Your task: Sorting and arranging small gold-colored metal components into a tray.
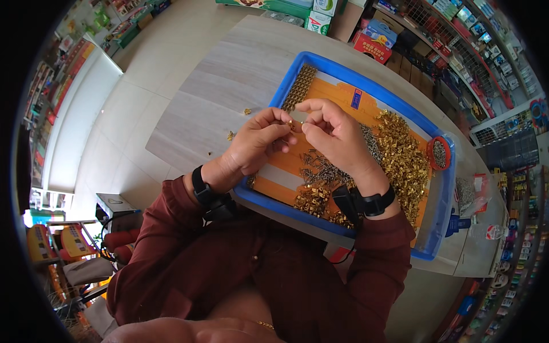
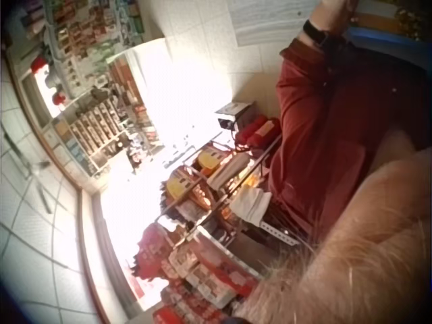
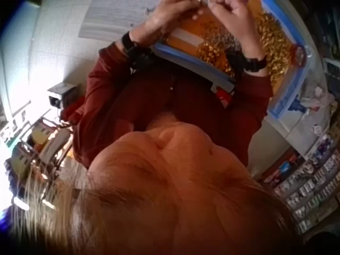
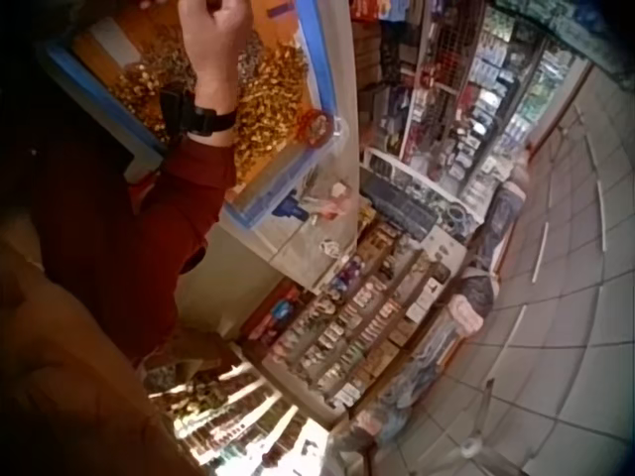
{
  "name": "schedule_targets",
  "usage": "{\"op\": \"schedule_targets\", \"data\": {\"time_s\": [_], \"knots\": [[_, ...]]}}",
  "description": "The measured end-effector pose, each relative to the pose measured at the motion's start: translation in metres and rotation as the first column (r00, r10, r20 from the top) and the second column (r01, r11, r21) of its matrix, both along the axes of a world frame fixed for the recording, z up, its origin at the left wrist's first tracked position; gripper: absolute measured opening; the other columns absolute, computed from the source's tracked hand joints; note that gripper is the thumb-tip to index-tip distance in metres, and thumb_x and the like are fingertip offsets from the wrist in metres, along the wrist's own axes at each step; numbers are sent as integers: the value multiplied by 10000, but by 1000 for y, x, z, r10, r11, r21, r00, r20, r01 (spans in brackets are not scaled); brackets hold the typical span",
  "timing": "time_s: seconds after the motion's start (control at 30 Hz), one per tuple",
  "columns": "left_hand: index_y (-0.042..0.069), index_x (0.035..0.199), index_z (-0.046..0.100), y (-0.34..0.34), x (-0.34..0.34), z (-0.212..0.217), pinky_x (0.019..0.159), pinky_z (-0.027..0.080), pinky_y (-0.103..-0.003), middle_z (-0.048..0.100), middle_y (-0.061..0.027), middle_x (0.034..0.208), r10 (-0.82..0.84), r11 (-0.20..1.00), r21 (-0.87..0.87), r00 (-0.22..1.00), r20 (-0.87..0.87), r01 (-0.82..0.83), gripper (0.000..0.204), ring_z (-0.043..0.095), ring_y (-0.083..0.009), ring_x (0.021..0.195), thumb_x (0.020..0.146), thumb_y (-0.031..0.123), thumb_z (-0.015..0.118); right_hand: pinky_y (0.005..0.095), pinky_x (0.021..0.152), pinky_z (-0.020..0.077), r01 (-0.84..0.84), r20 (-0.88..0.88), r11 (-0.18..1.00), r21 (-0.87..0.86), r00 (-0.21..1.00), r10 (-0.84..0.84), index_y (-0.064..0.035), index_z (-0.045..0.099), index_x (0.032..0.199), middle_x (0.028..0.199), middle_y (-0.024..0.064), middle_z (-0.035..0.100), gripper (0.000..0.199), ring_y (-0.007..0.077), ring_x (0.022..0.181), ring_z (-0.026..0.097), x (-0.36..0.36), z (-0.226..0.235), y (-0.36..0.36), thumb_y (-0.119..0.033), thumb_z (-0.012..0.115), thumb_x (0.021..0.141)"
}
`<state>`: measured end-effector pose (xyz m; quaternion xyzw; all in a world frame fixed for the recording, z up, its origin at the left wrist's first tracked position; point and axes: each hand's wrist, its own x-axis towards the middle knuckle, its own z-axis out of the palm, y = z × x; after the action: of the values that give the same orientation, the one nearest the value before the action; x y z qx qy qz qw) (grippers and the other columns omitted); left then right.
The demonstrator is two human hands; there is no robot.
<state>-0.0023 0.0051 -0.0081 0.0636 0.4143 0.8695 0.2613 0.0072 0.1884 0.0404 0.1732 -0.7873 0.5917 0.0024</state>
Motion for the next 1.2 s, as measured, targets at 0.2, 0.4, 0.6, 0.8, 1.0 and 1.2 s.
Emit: {"op": "schedule_targets", "data": {"time_s": [0.2,0.4,0.6,0.8,1.0,1.2], "knots": [[59,1009,563,0,0,-3,673,469,-219,583,-12,943,31,1000,-2,1000,-4,-31,109,573,-93,789,901,67,572,196,671,484,46,8,999,-15,999,-46,-9,630,960,833,21,659,112,50,756,603,1,-5,-4,-36,616,852],[57,1025,573,1,-1,-1,669,466,-216,584,-4,922,16,1000,-24,1000,23,-15,128,564,-83,778,899,76,580,207,662,500,48,-36,999,17,998,-47,-14,628,933,831,30,660,107,63,750,616,-1,-11,-6,-44,652,834],[48,1026,560,-1,-2,-2,670,466,-218,579,-14,894,-5,1000,-17,1000,22,5,141,544,-78,733,905,117,580,227,670,518,6,-87,991,133,996,5,-22,623,938,842,27,650,133,84,755,635,-1,-8,-2,-22,655,809],[53,1054,561,-2,-3,-3,653,446,-200,579,-4,882,-18,999,-29,1000,22,19,160,531,-74,724,909,117,579,239,689,528,17,-193,974,226,981,28,-23,622,943,874,62,654,158,118,761,653,2,-2,-5,-6,650,788],[46,1106,518,2,-2,0,664,440,-200,583,-43,966,47,999,-8,999,21,-46,219,582,-112,814,893,19,478,275,720,525,84,-113,929,359,993,-46,-17,626,949,834,77,668,178,141,782,653,-28,5,10,-106,661,799],[33,1079,504,-3,-4,-1,608,447,-201,596,-101,1020,-97,995,-21,995,-9,97,239,615,-145,838,867,-22,408,288,703,509,235,-41,791,564,965,-258,-25,644,946,839,76,680,226,165,776,652,-118,-19,46,-165,672,771]]}}
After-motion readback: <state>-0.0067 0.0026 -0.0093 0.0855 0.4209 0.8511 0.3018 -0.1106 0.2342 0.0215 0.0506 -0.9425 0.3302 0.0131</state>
